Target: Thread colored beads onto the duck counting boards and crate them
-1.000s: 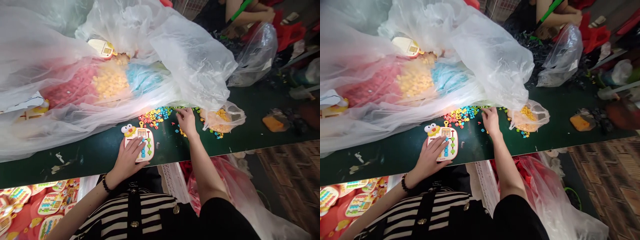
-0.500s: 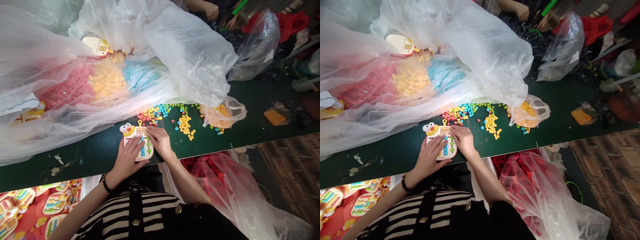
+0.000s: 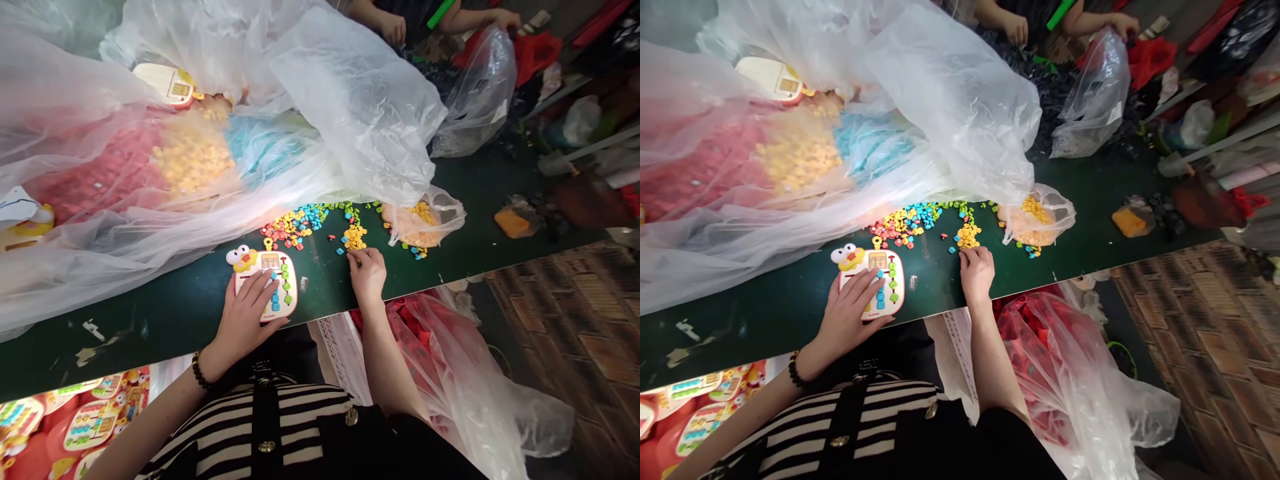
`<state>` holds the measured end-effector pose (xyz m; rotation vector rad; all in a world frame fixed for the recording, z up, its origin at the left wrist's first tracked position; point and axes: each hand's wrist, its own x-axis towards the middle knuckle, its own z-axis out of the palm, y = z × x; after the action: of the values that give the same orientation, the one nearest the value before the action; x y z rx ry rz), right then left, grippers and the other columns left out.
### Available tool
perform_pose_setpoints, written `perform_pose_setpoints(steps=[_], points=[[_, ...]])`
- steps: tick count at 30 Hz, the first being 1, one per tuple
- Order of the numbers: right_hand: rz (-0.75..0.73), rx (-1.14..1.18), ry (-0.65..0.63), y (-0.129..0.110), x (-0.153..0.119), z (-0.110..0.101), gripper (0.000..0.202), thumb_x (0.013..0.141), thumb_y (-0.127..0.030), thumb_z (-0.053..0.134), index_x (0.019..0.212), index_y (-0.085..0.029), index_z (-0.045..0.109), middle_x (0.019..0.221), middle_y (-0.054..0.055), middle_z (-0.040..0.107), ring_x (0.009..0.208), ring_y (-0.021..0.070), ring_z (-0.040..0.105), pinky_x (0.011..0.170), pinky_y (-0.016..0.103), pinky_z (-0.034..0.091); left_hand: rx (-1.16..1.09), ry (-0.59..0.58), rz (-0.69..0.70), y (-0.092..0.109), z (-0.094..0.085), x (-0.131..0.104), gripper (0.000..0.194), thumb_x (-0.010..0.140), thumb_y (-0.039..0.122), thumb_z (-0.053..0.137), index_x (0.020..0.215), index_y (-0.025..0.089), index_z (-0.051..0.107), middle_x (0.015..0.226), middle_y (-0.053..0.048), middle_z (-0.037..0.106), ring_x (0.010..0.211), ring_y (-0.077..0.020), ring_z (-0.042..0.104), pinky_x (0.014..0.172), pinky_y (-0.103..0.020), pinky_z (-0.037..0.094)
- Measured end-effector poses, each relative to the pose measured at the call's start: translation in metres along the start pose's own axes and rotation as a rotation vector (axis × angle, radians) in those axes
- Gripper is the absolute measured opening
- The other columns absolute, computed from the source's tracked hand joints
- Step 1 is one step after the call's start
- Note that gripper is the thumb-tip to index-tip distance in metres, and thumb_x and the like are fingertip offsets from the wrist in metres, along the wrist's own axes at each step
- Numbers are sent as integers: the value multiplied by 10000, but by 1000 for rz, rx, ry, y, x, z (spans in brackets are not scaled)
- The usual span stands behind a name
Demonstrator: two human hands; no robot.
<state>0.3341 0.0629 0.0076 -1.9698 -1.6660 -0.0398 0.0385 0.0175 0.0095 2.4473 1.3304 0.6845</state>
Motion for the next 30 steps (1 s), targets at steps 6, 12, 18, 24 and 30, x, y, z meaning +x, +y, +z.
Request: perform_pose_setpoints(steps=[6, 12, 18, 24, 30], points=[[88, 428, 3, -35, -4, -2, 213, 920, -370, 474, 883, -216, 616, 923, 81, 668, 850, 206, 630, 748, 367, 527, 0, -14, -10, 0, 0, 1, 536, 838, 460, 591, 1298, 195, 516, 1392, -142, 519, 1295, -308, 460, 1107, -536, 239], [437, 1059, -361, -71, -9, 9, 290, 828, -503, 604, 889, -220, 619, 686, -17, 618, 560, 104, 562, 520, 241, 481, 2, -24, -15, 0, -1, 1, 565, 835, 462, 595, 1329, 206, 496, 1397, -148, 512, 1302, -314, 451, 1104, -537, 245], [475, 1204, -555, -84, -5, 19, 355, 696, -437, 767, 942, -223, 626, 724, -26, 662, 616, 98, 588, 571, 227, 488, -10, -45, -15, 0, -2, 2, 547, 855, 462, 570, 1325, 191, 496, 1412, -138, 499, 1309, -295, 442, 1125, -538, 210], [277, 1050, -580, -91, 0, 29, 313, 743, -485, 724, 882, -216, 646, 786, -5, 676, 708, 126, 623, 672, 265, 520, -1, -65, -24, 0, -3, 3, 569, 846, 461, 581, 1344, 199, 489, 1413, -140, 496, 1313, -305, 437, 1128, -545, 212], [54, 857, -461, -101, 2, 36, 195, 793, -439, 697, 851, -254, 719, 969, 38, 671, 904, 179, 633, 806, 329, 533, -2, -81, -27, 0, -3, 4, 551, 866, 486, 547, 1327, 187, 500, 1425, -140, 483, 1322, -297, 426, 1137, -541, 183]])
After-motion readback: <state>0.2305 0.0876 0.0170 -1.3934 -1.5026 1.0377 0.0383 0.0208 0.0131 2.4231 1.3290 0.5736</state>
